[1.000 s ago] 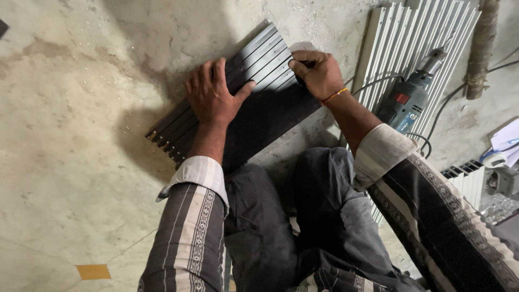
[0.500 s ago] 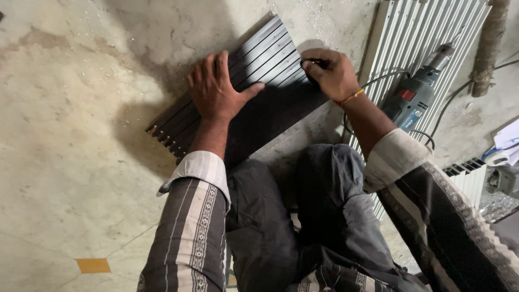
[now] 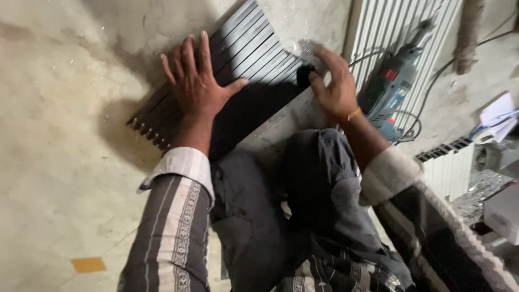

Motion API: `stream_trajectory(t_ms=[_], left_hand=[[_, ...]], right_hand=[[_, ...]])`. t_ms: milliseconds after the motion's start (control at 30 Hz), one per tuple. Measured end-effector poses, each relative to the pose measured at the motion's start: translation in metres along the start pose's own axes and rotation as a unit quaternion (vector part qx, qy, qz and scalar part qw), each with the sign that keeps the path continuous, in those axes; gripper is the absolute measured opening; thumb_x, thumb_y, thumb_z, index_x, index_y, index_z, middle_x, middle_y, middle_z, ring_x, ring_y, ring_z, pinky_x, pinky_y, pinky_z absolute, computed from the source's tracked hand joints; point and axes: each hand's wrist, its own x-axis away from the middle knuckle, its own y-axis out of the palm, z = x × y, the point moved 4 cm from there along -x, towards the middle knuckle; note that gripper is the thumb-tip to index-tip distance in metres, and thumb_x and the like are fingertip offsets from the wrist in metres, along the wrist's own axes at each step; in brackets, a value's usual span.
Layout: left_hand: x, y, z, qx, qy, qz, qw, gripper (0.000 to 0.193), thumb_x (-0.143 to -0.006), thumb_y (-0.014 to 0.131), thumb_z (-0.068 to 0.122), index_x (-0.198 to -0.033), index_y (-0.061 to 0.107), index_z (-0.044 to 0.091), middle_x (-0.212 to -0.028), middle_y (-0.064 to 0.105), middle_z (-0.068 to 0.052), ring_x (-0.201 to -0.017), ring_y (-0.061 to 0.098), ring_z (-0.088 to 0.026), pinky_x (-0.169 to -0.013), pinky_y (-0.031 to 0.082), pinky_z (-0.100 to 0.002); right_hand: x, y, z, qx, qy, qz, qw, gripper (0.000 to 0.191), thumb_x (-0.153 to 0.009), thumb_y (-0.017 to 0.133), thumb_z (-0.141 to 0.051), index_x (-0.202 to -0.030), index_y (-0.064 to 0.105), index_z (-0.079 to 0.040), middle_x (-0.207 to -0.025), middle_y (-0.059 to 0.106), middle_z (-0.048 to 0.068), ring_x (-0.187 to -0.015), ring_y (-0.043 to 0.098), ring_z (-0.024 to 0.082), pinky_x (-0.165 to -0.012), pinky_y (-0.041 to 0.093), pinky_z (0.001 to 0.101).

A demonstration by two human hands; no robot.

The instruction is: The person drills holes into a stack of black metal profiles using a handheld power drill. They then flip the stack over and continue drilling on the other side. Finally, they move the black profiles aside and begin arranging a stack of white metal profiles.

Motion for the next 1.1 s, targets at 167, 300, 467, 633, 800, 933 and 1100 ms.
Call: stream_trajectory(t_ms=[167,300,467,633,800,933,1100], left_hand=[[0.018,0.003,0.01,-0.019,-0.033,-0.023,0.999,0.129,-0.075,0.066,0.098,-0.169,0.014,0.027,-0.172,0.013,-0.016,-0.157,0.013,-0.043,-0.12,0.002,-0.075],[0.023,0.002,0.012,-0.028,-0.003,-0.008,1.0,0.13,-0.077,0.067,0.098,-0.171,0.009,0.029,-0.174,0.007,-0.012,-0.159,0.007,-0.041,-0.119,-0.001,-0.077],[0.024,0.006,0.01,-0.031,-0.011,-0.03,0.999,0.133,-0.078,0.068,0.1,-0.171,0.005,0.03,-0.175,0.006,-0.012,-0.16,0.007,-0.041,-0.12,-0.003,-0.077],[0.024,0.006,0.011,-0.023,-0.012,-0.039,0.999,0.13,-0.079,0.066,0.097,-0.171,0.006,0.029,-0.175,0.006,-0.013,-0.16,0.007,-0.041,-0.12,-0.003,-0.077],[0.026,0.004,0.01,-0.026,-0.019,-0.036,0.999,0.131,-0.079,0.069,0.099,-0.171,0.006,0.029,-0.175,0.007,-0.012,-0.16,0.008,-0.041,-0.121,-0.001,-0.077],[0.027,0.007,0.009,-0.03,-0.019,-0.035,0.999,0.132,-0.079,0.068,0.1,-0.171,0.004,0.029,-0.175,0.005,-0.012,-0.159,0.007,-0.041,-0.12,-0.002,-0.077],[0.026,0.012,0.007,-0.033,-0.016,-0.032,0.999,0.132,-0.077,0.065,0.099,-0.169,0.0,0.031,-0.174,0.002,-0.011,-0.158,0.005,-0.04,-0.119,-0.002,-0.077]], right_hand=[[-0.018,0.019,-0.008,-0.098,0.096,-0.064,0.989,0.054,-0.089,0.073,-0.017,-0.142,0.059,-0.012,-0.142,0.061,0.017,-0.133,0.059,0.036,-0.116,0.045,0.0458],[-0.021,0.028,-0.026,-0.059,0.038,-0.031,0.997,0.054,-0.091,0.074,-0.014,-0.143,0.06,-0.01,-0.148,0.058,0.019,-0.14,0.048,0.039,-0.12,0.035,0.0471],[-0.021,0.032,-0.039,-0.077,0.036,-0.016,0.996,0.056,-0.091,0.072,-0.013,-0.145,0.058,-0.009,-0.148,0.059,0.019,-0.141,0.051,0.038,-0.122,0.036,0.0461],[-0.021,0.025,-0.054,-0.085,0.028,-0.016,0.996,0.056,-0.09,0.072,-0.012,-0.144,0.059,-0.008,-0.145,0.062,0.019,-0.139,0.055,0.038,-0.12,0.04,0.0441],[-0.023,0.022,-0.072,-0.079,0.045,-0.012,0.996,0.058,-0.091,0.073,-0.013,-0.146,0.056,-0.005,-0.138,0.063,0.021,-0.131,0.057,0.039,-0.115,0.043,0.0442],[-0.02,0.022,-0.079,-0.076,0.06,-0.028,0.995,0.059,-0.09,0.071,-0.012,-0.147,0.054,-0.006,-0.134,0.065,0.02,-0.128,0.058,0.039,-0.114,0.043,0.0451],[-0.019,0.022,-0.084,-0.066,0.058,-0.025,0.996,0.058,-0.093,0.071,-0.013,-0.148,0.054,-0.008,-0.142,0.06,0.02,-0.136,0.05,0.04,-0.117,0.038,0.0469]])
